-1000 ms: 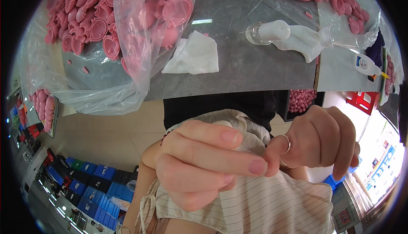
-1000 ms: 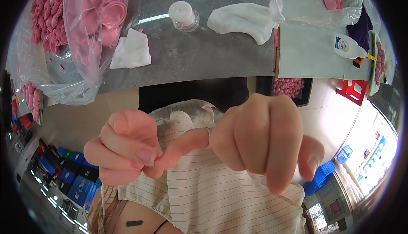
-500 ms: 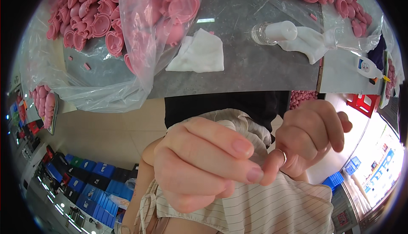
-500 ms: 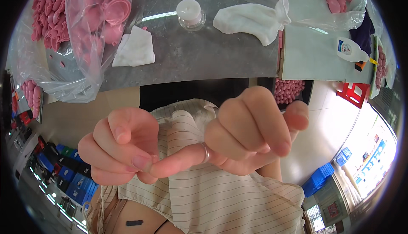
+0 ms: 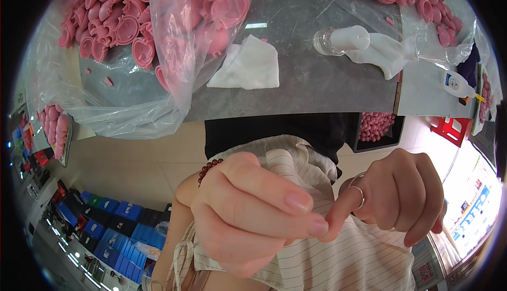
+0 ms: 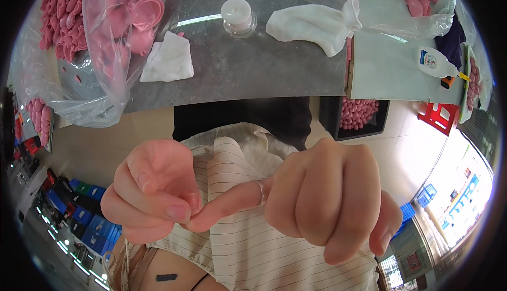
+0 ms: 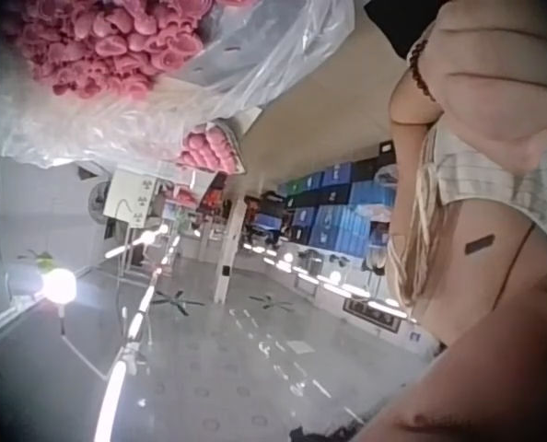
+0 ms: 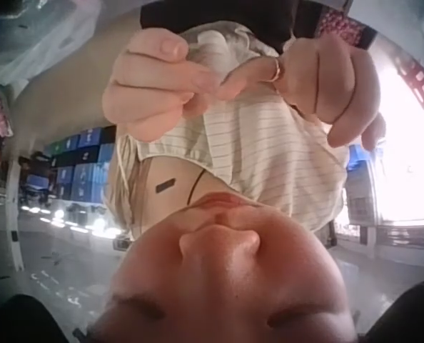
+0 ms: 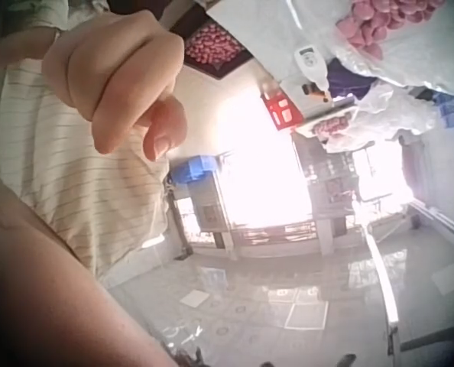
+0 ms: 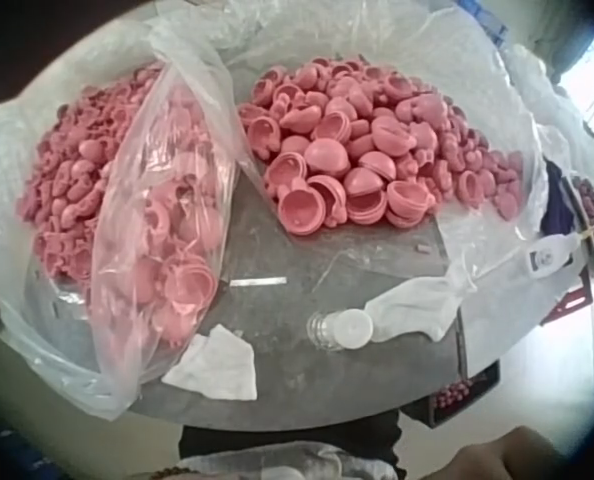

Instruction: Cleaning and applying liquid treatment to small toy components at a workbench.

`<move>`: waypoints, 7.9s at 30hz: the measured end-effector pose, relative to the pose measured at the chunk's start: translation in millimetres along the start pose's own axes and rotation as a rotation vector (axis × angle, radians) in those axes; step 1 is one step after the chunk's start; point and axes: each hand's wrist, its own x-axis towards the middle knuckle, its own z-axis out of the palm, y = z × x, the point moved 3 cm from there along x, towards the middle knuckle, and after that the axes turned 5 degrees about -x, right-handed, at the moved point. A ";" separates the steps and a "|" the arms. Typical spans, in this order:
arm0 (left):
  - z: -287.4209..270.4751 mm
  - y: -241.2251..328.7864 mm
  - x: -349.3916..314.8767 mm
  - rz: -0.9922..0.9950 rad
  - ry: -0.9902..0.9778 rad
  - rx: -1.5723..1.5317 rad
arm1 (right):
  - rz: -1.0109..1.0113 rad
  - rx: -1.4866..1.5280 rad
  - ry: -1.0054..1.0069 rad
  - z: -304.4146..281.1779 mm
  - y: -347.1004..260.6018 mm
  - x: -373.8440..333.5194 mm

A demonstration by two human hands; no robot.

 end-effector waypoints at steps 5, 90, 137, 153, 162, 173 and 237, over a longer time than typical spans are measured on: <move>10.2 -1.4 0.8 0.092 0.293 0.116 | -0.080 -0.136 -0.008 2.7 1.6 -0.8; 8.1 -3.4 -4.5 0.027 0.229 0.147 | 0.018 0.389 0.457 -8.5 9.5 -2.9; 11.7 -2.9 -2.7 0.091 0.168 0.268 | 0.014 0.653 0.430 -13.9 15.1 -9.7; -7.0 -6.9 6.0 -0.394 0.286 -0.318 | 0.039 0.157 0.280 -18.5 15.5 -2.8; -8.7 -13.1 4.0 -0.655 0.444 -0.667 | -0.006 -0.716 0.387 -18.3 2.1 -2.5; -11.7 -12.2 1.3 -0.773 0.487 -0.730 | -0.124 -1.979 0.599 -11.2 8.0 42.6; -7.3 -8.7 -1.4 -0.903 0.543 -0.612 | -0.067 -1.685 0.084 17.4 1.4 14.1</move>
